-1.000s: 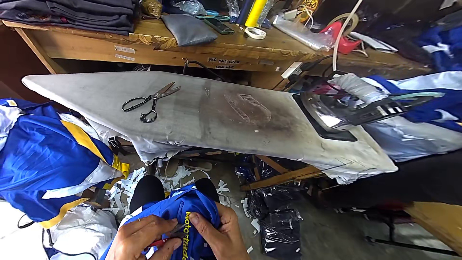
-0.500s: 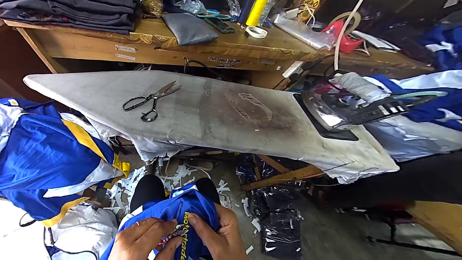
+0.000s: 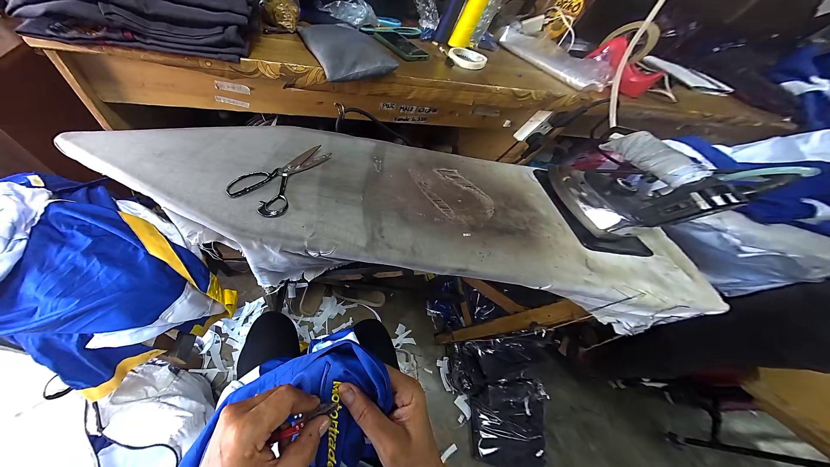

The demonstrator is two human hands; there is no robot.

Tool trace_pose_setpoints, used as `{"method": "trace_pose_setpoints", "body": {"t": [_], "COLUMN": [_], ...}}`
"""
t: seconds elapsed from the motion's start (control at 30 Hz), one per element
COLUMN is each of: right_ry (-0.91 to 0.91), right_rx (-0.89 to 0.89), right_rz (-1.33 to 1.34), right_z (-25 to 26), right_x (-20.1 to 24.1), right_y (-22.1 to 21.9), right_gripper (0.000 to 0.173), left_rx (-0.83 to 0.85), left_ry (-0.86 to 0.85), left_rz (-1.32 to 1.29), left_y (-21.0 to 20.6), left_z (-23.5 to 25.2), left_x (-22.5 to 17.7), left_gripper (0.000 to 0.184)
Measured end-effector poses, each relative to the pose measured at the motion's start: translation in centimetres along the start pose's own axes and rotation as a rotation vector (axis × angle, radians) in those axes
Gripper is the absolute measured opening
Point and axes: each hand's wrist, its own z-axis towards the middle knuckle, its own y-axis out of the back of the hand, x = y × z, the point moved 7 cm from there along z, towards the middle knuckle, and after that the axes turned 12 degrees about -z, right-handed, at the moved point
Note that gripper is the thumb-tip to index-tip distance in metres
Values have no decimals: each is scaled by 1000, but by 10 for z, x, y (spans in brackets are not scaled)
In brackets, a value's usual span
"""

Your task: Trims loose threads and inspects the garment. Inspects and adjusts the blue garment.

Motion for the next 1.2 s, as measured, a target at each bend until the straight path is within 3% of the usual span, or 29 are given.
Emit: {"method": "trace_pose_setpoints", "body": {"t": [0.17,0.5,1.2], "right_ry": [-11,0,37], "right_rx": [22,26,0], "right_rz": [74,32,-47], "right_z": [-1,0,-4], "right_x": [-3,1,4], "right_y": [0,1,-2], "right_gripper": [10,8,9], "left_rx": [47,18,-16], "left_ry": [50,-97,9], "left_rz": [-324,36,31], "left_y": [-1,5,0], "left_z": [2,-2,-4], "left_x": [18,-4,-1], "left_gripper": [11,18,15]}}
